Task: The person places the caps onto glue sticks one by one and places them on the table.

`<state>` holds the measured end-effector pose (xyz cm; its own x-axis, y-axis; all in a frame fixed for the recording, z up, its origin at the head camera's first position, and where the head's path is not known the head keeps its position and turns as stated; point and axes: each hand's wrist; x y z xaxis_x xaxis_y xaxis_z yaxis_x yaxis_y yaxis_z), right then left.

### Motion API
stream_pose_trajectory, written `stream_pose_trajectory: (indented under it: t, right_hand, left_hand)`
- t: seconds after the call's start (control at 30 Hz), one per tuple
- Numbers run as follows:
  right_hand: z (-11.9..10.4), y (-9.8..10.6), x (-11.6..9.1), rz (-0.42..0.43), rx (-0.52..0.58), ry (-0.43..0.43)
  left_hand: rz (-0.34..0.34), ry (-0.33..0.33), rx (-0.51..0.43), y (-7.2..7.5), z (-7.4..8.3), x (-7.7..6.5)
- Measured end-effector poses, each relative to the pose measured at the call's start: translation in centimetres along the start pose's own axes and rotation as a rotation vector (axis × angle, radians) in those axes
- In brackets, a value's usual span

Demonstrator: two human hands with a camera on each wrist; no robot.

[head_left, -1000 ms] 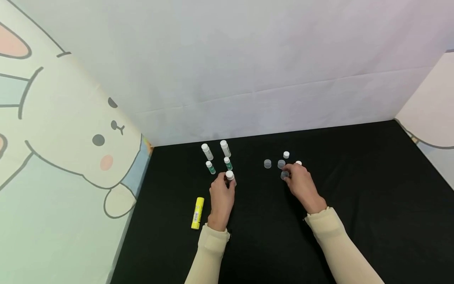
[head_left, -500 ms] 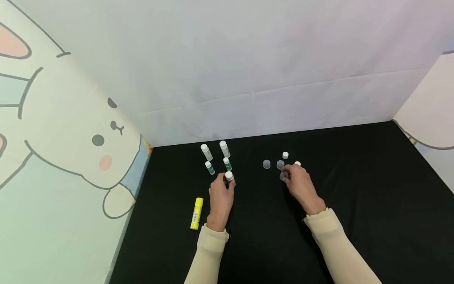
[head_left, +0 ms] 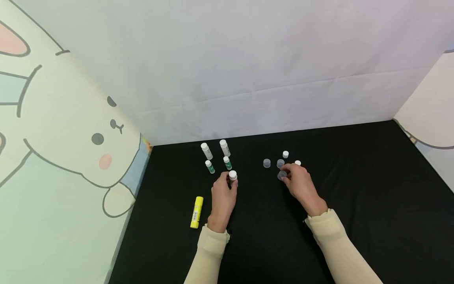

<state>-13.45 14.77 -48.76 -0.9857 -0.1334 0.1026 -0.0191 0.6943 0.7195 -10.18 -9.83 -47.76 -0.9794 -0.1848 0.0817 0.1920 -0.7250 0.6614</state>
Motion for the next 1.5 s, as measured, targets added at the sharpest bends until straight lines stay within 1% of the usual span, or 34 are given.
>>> stream_pose_trajectory:
  t: [0.27,0.53,0.7,0.93,1.17,1.5]
  right_hand:
    - [-0.9,0.1,-0.2,0.0,0.007,0.01]
    - [-1.9,0.1,-0.5,0.01,0.027,0.027]
    - [-2.6,0.2,-0.7,-0.005,0.056,0.039]
    - [-3.7,0.5,-1.2,0.0,0.1,0.061]
    - [-4.6,0.7,-1.6,-0.01,0.129,0.063]
    - [-5.1,0.8,-1.6,-0.041,0.175,0.07]
  left_hand:
    - [-0.019,-0.033,0.008,0.1,0.5,-0.2]
    - [-0.045,-0.034,0.007,0.2,0.9,-0.7]
    - [-0.072,-0.04,0.03,-0.1,1.2,-1.3]
    - [-0.1,-0.07,0.063,-0.4,1.8,-2.1]
    - [-0.115,-0.095,0.075,-0.5,2.2,-2.4]
    - [-0.143,-0.105,0.083,-0.4,2.4,-2.8]
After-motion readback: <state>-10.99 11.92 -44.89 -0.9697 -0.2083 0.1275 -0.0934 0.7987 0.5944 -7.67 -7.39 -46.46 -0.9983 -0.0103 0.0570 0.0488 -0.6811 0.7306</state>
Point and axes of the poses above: each hand's wrist, its own x-axis towards the middle knuckle, its own y-axis out of the back of the hand, z = x × y
